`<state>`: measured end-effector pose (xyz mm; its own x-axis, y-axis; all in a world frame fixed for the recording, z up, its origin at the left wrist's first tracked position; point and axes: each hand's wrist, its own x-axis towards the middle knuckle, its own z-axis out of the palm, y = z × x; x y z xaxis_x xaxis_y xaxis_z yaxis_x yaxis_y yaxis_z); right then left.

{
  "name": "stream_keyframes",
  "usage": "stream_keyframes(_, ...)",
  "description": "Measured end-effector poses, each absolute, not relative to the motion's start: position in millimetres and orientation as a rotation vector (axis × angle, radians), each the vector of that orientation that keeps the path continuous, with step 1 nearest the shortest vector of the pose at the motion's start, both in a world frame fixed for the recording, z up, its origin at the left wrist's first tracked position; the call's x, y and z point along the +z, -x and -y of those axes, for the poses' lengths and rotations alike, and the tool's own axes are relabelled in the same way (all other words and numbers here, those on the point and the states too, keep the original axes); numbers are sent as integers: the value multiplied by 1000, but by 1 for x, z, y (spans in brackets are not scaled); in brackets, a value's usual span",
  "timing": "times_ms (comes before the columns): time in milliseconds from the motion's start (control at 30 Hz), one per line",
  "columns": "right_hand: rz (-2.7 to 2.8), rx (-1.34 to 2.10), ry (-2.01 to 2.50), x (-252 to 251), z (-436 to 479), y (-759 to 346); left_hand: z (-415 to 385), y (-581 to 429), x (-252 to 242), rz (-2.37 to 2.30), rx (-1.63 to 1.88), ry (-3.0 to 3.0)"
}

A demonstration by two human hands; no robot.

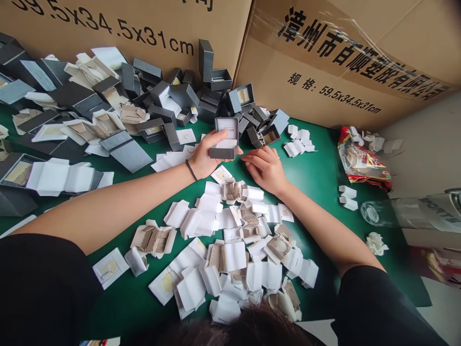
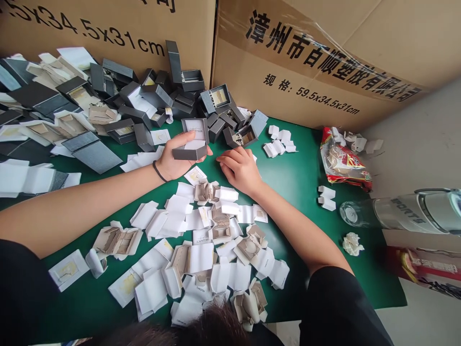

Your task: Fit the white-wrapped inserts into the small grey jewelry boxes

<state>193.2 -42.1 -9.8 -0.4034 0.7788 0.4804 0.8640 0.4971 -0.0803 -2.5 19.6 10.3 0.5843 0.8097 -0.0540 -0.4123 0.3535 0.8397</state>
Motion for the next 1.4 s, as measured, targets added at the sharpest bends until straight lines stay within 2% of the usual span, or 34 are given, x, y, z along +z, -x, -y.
stream_keyframes(133,2282,-545,1692,2,52,-187,-19,2,11,-528,839,-875)
stream_keyframes(267,2281,-602,1939,-1,52,-188,-18,2,12,-555,832,-872)
stream_keyframes(400,2291,-581,1752,-9,47,-192,-19,2,10,-551,832,-890)
stream_keyframes(667,1944,-414,1040,-5,46,-191,-23,1,5,-513,774,-916)
stream_keyframes(900,1781,-257,1109,-7,45,-191,-17,4,11,-530,572,-1078)
stream_keyframes(1100,1773,-72,1061,-12,43,-193,-13,3,17,-534,610,-1097)
stream_keyframes(1400,1927,-136,948,-6,45,-189,-15,2,15,-543,638,-1129)
